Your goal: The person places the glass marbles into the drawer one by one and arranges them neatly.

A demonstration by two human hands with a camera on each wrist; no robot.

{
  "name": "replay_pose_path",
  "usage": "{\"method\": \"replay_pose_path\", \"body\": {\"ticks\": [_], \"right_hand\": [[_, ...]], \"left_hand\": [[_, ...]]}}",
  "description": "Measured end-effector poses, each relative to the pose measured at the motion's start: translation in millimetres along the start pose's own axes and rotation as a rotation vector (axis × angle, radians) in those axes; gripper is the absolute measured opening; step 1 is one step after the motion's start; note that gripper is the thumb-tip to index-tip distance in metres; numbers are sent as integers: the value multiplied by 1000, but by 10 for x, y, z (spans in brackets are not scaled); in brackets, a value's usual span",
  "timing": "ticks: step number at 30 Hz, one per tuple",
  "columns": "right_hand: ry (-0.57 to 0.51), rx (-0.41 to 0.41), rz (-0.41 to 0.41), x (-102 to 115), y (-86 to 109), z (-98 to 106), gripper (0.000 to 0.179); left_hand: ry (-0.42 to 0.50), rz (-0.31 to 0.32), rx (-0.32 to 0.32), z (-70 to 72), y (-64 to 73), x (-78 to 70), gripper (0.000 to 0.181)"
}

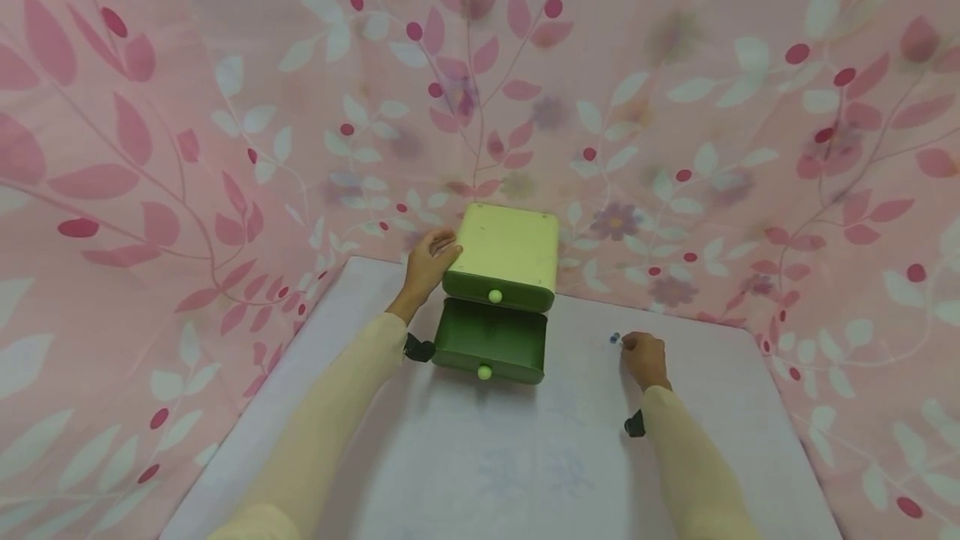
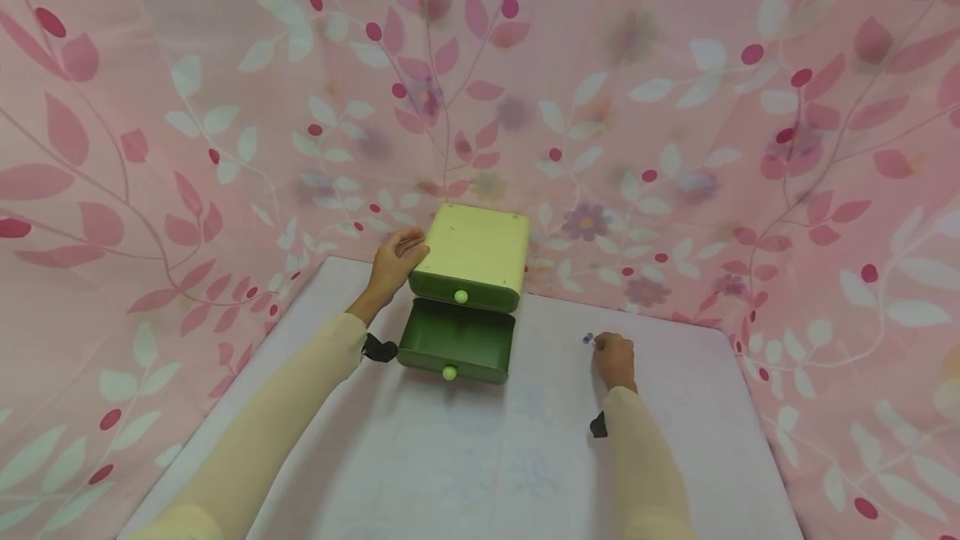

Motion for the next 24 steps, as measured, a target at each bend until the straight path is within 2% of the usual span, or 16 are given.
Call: {"method": "replay_pose_path", "body": {"ticks": [6,10,14,18,21,24], "right_hand": [[-26,-12,10,35,18,10,22],[-58,-66,58,164,29,112,22],[-94,-138,131,322,34,252,20],[-120,-176,168,444,22,341,19],[-157,-182,176,526,17,382,18],[-206,-168,190,629,31,400,20]], "left_hand": [[-25,9,-27,4,-20,215,47],[-65,21,-33,11,-36,281,49],[-57,17,-22,5,-32,222,50],[-20,4,-3,-2,-7,82,47],[-19,-2,5,-1,14,2,45],[-39,2,-6,14,29,-13,44]]}}
Point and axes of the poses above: each hand's wrist, its own y-axis away from the middle knuckle, its own z-axis out of the back of the hand, x = y × z, the point moved 8 cm from there along -y, towards the middle knuckle, and after that the axes turned 3 degrees about -z, right-handed, at the moved point
